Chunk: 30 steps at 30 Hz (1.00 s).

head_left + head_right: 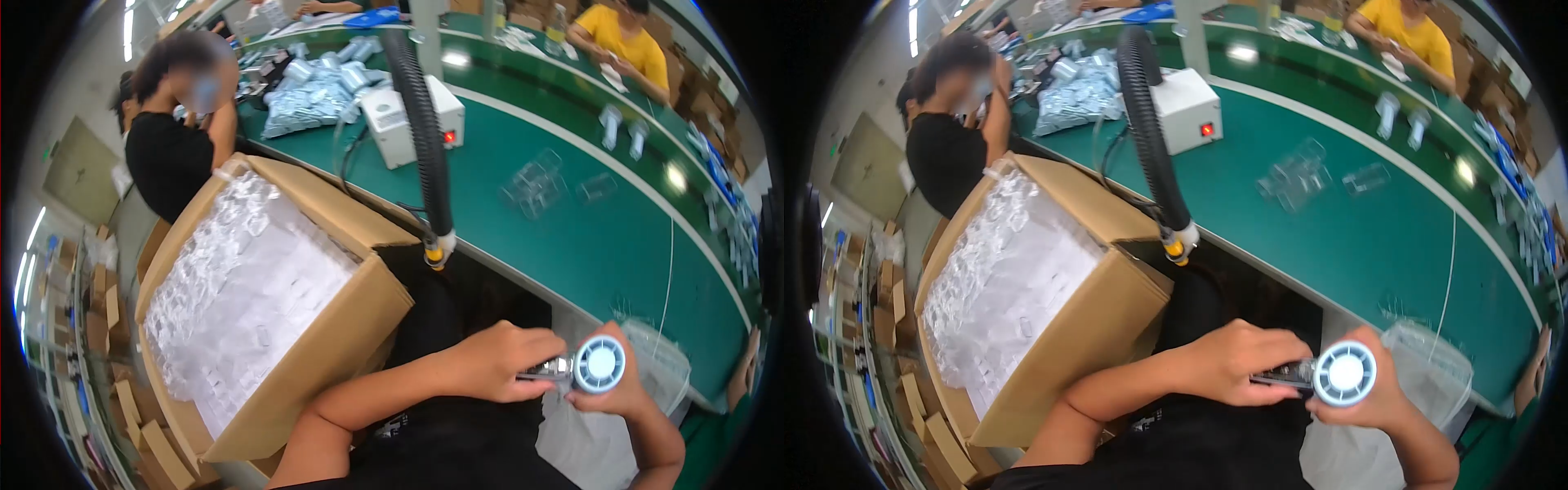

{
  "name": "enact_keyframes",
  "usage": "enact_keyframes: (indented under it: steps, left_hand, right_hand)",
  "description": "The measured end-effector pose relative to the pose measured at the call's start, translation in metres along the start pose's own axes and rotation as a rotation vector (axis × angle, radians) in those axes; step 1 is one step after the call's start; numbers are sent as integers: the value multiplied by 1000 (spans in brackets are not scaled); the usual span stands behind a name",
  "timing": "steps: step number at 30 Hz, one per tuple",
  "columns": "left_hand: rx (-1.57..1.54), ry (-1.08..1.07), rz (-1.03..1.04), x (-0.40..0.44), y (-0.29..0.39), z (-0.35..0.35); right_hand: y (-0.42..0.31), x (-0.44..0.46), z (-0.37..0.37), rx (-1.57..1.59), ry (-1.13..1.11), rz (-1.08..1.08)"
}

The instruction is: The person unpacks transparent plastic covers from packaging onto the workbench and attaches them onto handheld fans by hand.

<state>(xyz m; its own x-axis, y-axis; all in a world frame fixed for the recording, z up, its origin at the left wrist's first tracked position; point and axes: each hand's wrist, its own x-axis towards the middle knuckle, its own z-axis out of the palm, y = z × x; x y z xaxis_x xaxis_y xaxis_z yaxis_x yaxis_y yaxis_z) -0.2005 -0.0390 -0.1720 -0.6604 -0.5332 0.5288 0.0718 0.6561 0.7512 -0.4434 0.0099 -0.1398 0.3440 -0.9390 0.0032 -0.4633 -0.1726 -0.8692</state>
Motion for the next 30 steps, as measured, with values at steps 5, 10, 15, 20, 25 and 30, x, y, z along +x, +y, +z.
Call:
enact_keyframes:
  steps: [5, 10, 15, 20, 25, 30]
  left_hand:
    - [36, 214, -222, 7, -34, 16]
    - [-703, 48, -570, 11, -36, -7]
    - [-981, 62, -109, -14, -44, 16]
    - [-969, 50, -89, -21, -39, 28]
    - [-906, 51, -112, -16, -25, 31]
    - [-836, 117, -149, 4, -23, 36]
  right_hand:
    - [34, 51, -2, 293, 42, 130]
    - [32, 55, -17, 467, -158, 288]
    - [55, 37, -26, 734, -248, 422]
    - [59, 32, -21, 722, -236, 394]
    - [68, 30, -17, 812, -287, 368]
    - [84, 33, 3, 1169, -192, 405]
